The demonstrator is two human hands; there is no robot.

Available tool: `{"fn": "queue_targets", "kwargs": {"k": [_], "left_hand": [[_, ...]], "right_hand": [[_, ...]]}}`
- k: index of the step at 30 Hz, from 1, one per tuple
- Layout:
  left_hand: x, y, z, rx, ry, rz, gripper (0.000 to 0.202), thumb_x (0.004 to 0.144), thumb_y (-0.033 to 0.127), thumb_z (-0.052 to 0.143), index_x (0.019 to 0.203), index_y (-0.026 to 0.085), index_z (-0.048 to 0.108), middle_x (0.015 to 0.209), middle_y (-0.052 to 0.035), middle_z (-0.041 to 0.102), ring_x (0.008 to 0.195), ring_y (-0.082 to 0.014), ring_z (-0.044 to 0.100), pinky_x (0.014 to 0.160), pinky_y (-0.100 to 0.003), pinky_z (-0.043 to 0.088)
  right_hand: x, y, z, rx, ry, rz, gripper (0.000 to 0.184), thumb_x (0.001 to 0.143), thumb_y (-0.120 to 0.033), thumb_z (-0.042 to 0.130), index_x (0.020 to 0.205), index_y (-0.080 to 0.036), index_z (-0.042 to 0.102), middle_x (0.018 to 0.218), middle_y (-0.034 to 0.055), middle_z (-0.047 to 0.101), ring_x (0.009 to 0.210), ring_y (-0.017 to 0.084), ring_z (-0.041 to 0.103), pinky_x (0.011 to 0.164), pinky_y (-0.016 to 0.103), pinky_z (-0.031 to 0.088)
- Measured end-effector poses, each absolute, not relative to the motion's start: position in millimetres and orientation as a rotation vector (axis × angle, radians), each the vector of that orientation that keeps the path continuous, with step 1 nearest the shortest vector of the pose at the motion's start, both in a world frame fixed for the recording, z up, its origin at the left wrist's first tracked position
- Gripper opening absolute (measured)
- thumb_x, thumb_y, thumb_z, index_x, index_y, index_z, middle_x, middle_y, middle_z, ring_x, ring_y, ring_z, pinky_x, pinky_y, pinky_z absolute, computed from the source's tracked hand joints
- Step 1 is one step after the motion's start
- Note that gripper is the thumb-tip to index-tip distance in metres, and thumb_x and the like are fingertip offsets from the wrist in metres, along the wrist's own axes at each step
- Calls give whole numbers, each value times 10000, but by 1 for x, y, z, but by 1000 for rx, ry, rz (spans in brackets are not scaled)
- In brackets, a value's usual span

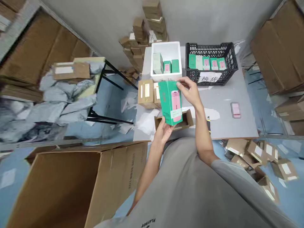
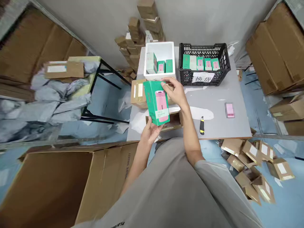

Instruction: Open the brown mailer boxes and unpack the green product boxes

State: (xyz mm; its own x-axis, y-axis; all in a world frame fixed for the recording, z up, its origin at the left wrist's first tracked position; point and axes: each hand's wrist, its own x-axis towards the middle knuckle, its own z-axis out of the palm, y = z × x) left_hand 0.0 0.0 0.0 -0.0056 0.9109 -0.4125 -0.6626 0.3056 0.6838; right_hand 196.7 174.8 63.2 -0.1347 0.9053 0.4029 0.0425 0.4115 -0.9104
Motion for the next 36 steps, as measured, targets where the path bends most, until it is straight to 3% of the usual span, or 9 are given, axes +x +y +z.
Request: {"fn": "queue_targets", "kwargs": {"k": [4,9,14,19,22,26,32,36], "left_hand": [[-8,6,11,476,1054,1448,651,757,555,1165,1205,262,796,1249,-73,860,1153,-242,834,1042,-363,688],[1,14,25,786,1372,1719,650,713,505,1166,1136,243,746,1288,-57,723,1099,-190,761,964,-289,654],[14,8,28,1074,1581,1744,574,753,443,1117,1129,258,725,1440,-103,601,1380,-269,676,1006,-315,668],[2,-1,16,702,1298,1636,644,779,508,1093,1258,289,722,1329,-70,733,1287,-252,747,1108,-379,664],[-8,-2,9,499,1112,1475,567,790,509,1080,1204,276,772,1315,-79,823,1254,-265,796,1140,-438,679],[-12,-2,4,439,1076,1415,582,697,456,1137,1160,249,852,1279,-88,886,1240,-271,839,1190,-427,675],[-12,7,3,539,1218,1518,708,670,478,1156,1254,221,851,1436,-140,847,1414,-334,800,1255,-458,649],[-9,13,3,712,1427,1666,824,685,465,1154,1366,224,756,1493,-166,774,1491,-360,745,1274,-518,647]], "right_hand": [[186,171,73,-876,-1512,967,790,1026,-994,680,1440,-335,816,1510,109,839,1508,343,750,1294,552,650],[157,160,78,-911,-1517,889,847,1038,-963,707,1685,-420,655,1730,94,706,1610,349,685,1232,525,700],[142,148,78,-925,-1505,869,801,977,-861,877,1619,-414,705,1669,82,731,1616,361,667,1273,539,689],[145,155,71,-937,-1264,951,697,976,-864,857,1434,-345,772,1477,89,815,1530,337,720,1253,492,686],[150,165,62,-915,-1252,1015,735,904,-894,901,1375,-342,781,1433,94,827,1526,345,717,1194,481,707],[155,174,50,-899,-1285,1044,725,918,-918,862,1342,-335,784,1454,101,822,1499,345,731,1164,492,723],[153,170,56,-929,-1359,1031,814,980,-948,783,1556,-376,715,1573,111,781,1562,359,702,1252,543,685],[147,164,64,-955,-1455,933,917,961,-910,849,1693,-404,628,1723,108,687,1655,362,629,1295,544,656]]}}
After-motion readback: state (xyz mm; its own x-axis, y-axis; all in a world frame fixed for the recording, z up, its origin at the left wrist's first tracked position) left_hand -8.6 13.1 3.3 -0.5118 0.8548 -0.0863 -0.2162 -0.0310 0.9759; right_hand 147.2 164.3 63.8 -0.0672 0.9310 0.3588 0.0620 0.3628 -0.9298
